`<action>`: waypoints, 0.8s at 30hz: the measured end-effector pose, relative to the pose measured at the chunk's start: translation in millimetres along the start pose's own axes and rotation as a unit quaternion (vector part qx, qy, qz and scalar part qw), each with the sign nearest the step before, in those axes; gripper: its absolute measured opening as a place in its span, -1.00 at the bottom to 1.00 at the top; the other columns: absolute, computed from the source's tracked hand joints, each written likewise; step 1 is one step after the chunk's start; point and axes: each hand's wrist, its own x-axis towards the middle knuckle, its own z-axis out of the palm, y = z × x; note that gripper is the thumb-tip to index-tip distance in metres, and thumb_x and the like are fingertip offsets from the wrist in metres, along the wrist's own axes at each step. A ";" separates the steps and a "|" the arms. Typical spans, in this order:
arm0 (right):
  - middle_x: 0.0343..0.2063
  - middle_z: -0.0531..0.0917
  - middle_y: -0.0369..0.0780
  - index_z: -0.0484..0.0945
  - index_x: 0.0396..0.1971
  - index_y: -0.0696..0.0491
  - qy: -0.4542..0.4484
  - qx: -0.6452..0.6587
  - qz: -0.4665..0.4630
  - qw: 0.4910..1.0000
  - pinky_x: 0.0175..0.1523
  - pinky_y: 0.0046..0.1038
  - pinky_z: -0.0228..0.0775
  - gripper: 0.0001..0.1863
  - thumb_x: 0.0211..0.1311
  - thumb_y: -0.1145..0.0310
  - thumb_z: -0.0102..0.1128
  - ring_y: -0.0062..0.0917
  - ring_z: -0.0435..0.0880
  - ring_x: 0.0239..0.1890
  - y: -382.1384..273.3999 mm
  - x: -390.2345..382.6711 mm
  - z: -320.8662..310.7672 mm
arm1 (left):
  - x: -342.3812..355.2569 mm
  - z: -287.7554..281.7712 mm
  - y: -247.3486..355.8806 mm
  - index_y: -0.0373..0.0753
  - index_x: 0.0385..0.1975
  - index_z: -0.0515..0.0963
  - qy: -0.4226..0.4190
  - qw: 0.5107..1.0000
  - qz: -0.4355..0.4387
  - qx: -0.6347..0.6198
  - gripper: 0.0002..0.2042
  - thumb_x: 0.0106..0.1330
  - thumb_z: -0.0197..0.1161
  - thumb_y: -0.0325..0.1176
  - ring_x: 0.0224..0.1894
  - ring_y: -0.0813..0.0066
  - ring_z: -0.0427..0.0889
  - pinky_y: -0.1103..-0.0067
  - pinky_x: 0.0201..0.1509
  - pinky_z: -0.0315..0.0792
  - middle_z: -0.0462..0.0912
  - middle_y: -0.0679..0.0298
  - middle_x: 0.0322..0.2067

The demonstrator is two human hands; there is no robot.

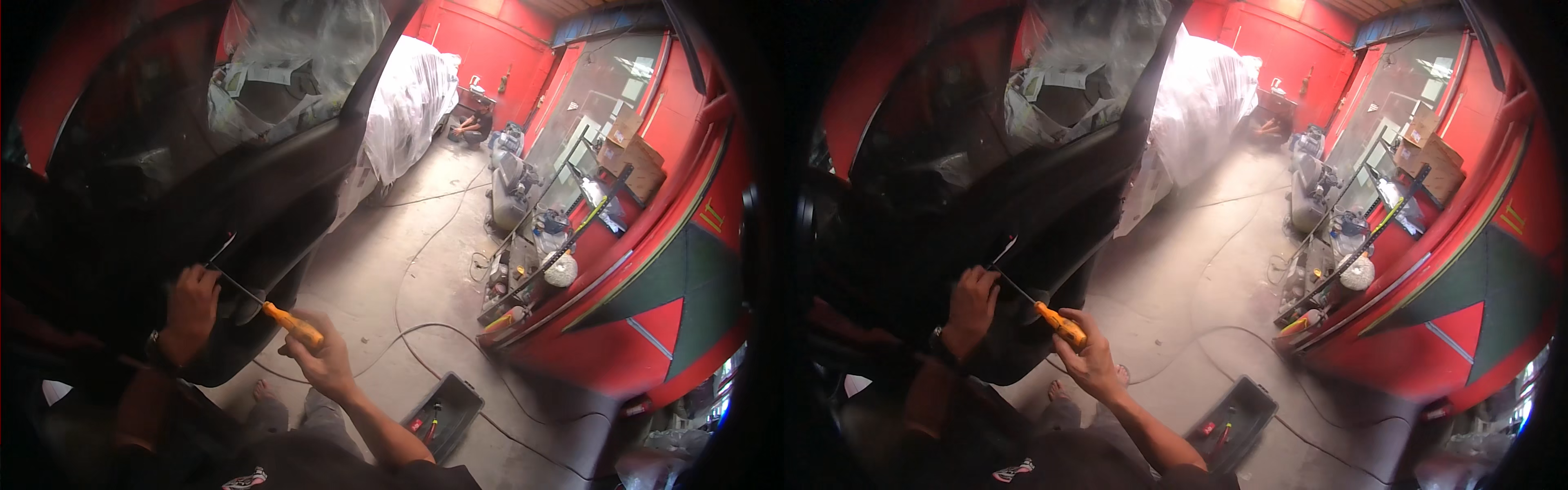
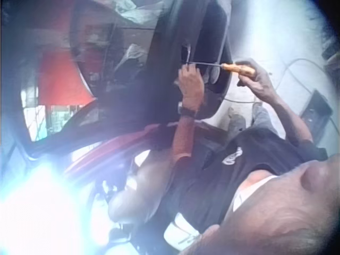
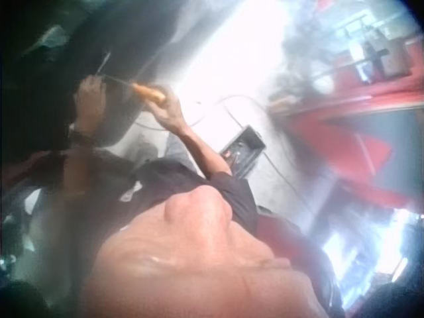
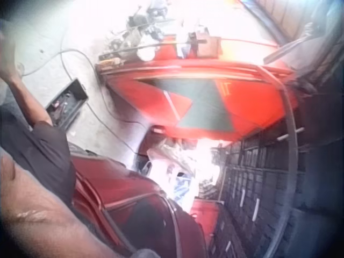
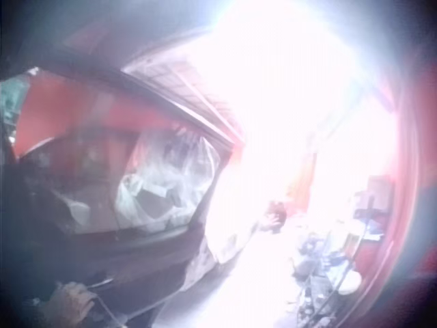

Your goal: The person pries off a small plastic cover from the interior door handle of a car using a screwdriver. They then use a different screwdriver to remove a screw located behind the cover.

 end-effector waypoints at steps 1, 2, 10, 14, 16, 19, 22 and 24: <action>-0.25 0.68 -0.16 0.46 0.11 0.16 0.003 -0.014 0.000 1.000 -0.17 -0.52 0.56 -0.64 0.38 0.41 0.27 -0.52 0.72 -0.26 0.1 1.8 0.1 | 9.5 4.1 -7.9 -0.24 -0.25 0.63 0.026 0.998 0.040 0.034 -0.86 0.20 0.26 -0.48 -0.10 0.24 0.54 0.38 -0.07 0.46 0.53 0.20 -0.25; -0.25 0.68 -0.16 0.47 0.09 0.17 0.001 -0.022 -0.001 1.000 -0.16 -0.51 0.55 -0.65 0.38 0.41 0.27 -0.52 0.72 -0.25 3.0 5.9 1.6 | 17.4 -0.3 -14.3 -0.24 -0.26 0.63 0.006 0.993 0.071 0.093 -0.86 0.19 0.25 -0.47 -0.08 0.24 0.52 0.38 -0.04 0.44 0.52 0.20 -0.24; -0.13 0.62 -0.07 0.48 0.07 0.20 -0.002 -0.128 -0.111 0.986 -0.05 -0.43 0.56 -0.63 0.32 0.47 0.29 -0.41 0.72 -0.18 -4.9 5.8 9.5 | 50.6 -3.6 -45.5 -0.25 -0.34 0.68 -0.115 0.923 0.207 0.304 -0.83 0.14 0.24 -0.35 0.04 0.27 0.41 0.36 0.13 0.30 0.46 0.20 -0.11; -0.08 0.59 0.02 0.48 0.06 0.21 0.000 -0.192 -0.165 0.967 0.04 -0.31 0.49 -0.60 0.23 0.50 0.32 -0.14 0.64 -0.02 1.2 1.6 5.2 | 57.9 -6.7 -43.7 -0.23 -0.25 0.71 -0.158 0.896 0.246 0.334 -0.77 0.15 0.24 -0.32 0.10 0.28 0.33 0.35 0.20 0.23 0.43 0.23 -0.05; -0.10 0.61 0.03 0.48 0.06 0.20 0.006 -0.215 -0.202 0.955 0.01 -0.29 0.51 -0.60 0.24 0.47 0.33 -0.12 0.66 -0.07 4.6 2.1 4.3 | 58.8 2.1 -50.1 -0.22 -0.19 0.72 -0.148 0.888 0.268 0.343 -0.73 0.15 0.24 -0.31 0.13 0.29 0.29 0.35 0.23 0.20 0.42 0.26 -0.03; -0.15 0.63 0.02 0.47 0.06 0.20 0.000 -0.242 -0.165 0.956 -0.05 -0.24 0.54 -0.59 0.26 0.45 0.34 -0.10 0.69 -0.13 -1.7 -1.2 4.7 | 63.6 3.5 -46.4 -0.22 -0.16 0.72 -0.136 0.867 0.276 0.391 -0.70 0.14 0.24 -0.31 0.13 0.31 0.27 0.38 0.22 0.18 0.40 0.29 -0.01; -0.18 0.65 0.01 0.49 0.06 0.21 -0.008 -0.256 -0.143 0.956 -0.10 -0.25 0.56 -0.60 0.24 0.53 0.34 -0.13 0.72 -0.18 -3.8 -2.1 1.2 | 66.6 9.5 -47.0 -0.23 -0.12 0.71 -0.142 0.885 0.258 0.360 -0.68 0.13 0.24 -0.32 0.11 0.32 0.28 0.40 0.17 0.19 0.41 0.30 0.00; -0.18 0.65 -0.01 0.50 0.06 0.21 -0.005 -0.216 -0.175 0.961 -0.11 -0.29 0.56 -0.61 0.23 0.60 0.31 -0.17 0.72 -0.19 12.2 -2.3 -0.8 | 69.1 9.8 -45.0 -0.24 -0.09 0.69 -0.140 0.888 0.257 0.355 -0.67 0.14 0.23 -0.33 0.10 0.33 0.29 0.41 0.15 0.20 0.41 0.30 0.01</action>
